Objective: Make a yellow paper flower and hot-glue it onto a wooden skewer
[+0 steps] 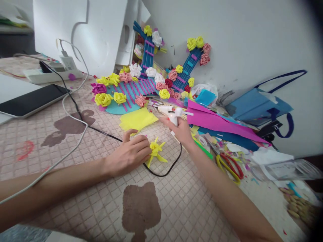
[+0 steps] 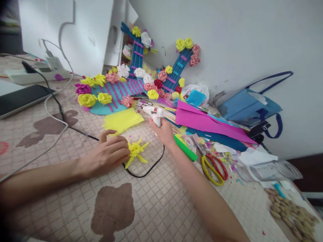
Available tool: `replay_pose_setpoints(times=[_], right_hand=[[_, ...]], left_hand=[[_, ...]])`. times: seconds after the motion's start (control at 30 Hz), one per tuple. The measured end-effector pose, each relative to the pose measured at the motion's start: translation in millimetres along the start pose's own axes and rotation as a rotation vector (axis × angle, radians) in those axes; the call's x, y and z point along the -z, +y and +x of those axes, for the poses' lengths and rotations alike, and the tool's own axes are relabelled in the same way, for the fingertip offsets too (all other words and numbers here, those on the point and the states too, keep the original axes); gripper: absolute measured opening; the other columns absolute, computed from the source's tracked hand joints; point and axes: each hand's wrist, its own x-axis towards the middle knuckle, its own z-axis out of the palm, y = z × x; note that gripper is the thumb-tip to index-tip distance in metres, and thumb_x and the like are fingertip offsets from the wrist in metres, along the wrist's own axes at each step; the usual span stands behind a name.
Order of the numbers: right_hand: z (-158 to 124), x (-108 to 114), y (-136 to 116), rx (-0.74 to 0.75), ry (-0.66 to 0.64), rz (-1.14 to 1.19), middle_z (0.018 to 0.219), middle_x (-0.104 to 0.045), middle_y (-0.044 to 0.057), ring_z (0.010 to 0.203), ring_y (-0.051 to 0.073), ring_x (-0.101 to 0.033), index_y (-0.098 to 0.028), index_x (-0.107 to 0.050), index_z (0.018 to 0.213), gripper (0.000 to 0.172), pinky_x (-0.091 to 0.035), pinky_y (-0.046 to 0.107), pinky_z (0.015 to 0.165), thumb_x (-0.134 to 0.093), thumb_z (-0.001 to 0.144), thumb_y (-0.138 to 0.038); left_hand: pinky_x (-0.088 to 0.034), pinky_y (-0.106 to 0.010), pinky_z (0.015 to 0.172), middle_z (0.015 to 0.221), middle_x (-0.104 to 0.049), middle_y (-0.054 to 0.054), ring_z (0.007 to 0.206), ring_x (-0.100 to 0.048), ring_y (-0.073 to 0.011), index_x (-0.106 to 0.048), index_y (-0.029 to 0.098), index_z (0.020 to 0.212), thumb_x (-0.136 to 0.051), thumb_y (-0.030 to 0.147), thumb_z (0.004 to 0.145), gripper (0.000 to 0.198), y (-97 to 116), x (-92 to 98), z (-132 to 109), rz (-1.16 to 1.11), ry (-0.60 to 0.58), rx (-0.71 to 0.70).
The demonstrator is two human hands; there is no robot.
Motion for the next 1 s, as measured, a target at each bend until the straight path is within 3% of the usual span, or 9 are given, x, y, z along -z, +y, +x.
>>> replay_pose_setpoints(times=[0.2,0.43,0.67,1.0], right_hand=[[-67,47,-16,-0.083,-0.142,0.233,0.05,-0.056,-0.001,0.046,0.012,-0.053,-0.018,-0.056,0.061,0.029,-0.043,0.024,0.048,-0.055,0.08,-0.039],[-130,67,-13,-0.085,-0.167,0.166,0.051,-0.056,-0.002,0.046,0.014,-0.052,-0.02,-0.06,0.072,0.02,-0.043,0.025,0.044,-0.058,0.079,-0.038],[-145,71,-3,-0.07,-0.209,0.044,0.052,-0.055,-0.002,0.046,0.013,-0.05,-0.021,-0.06,0.067,0.021,-0.042,0.024,0.043,-0.061,0.078,-0.038],[-144,69,-5,-0.037,-0.244,0.004,0.067,-0.063,0.001,0.061,0.017,-0.057,-0.02,-0.066,0.079,0.019,-0.048,0.026,0.056,-0.06,0.079,-0.039]], left_hand=[[-0.024,-0.042,0.095,0.078,-0.062,0.001,0.086,-0.055,-0.0149,-0.057,0.018,0.08,-0.043,0.018,0.093,0.019,1,-1.2,0,-0.008,-0.008,-0.005],[-0.024,-0.042,0.095,0.078,-0.063,0.001,0.086,-0.055,-0.0148,-0.057,0.019,0.077,-0.043,0.017,0.093,0.021,2,-0.7,1,-0.02,-0.01,-0.015],[-0.022,-0.041,0.096,0.079,-0.063,0.0,0.087,-0.054,-0.0157,-0.057,0.02,0.079,-0.046,0.022,0.091,0.017,1,-2.1,1,-0.041,-0.021,-0.003],[-0.022,-0.041,0.097,0.08,-0.063,0.001,0.089,-0.054,-0.0151,-0.056,0.02,0.083,-0.046,0.022,0.093,0.014,-3,-5.3,-2,-0.044,0.01,-0.048]])
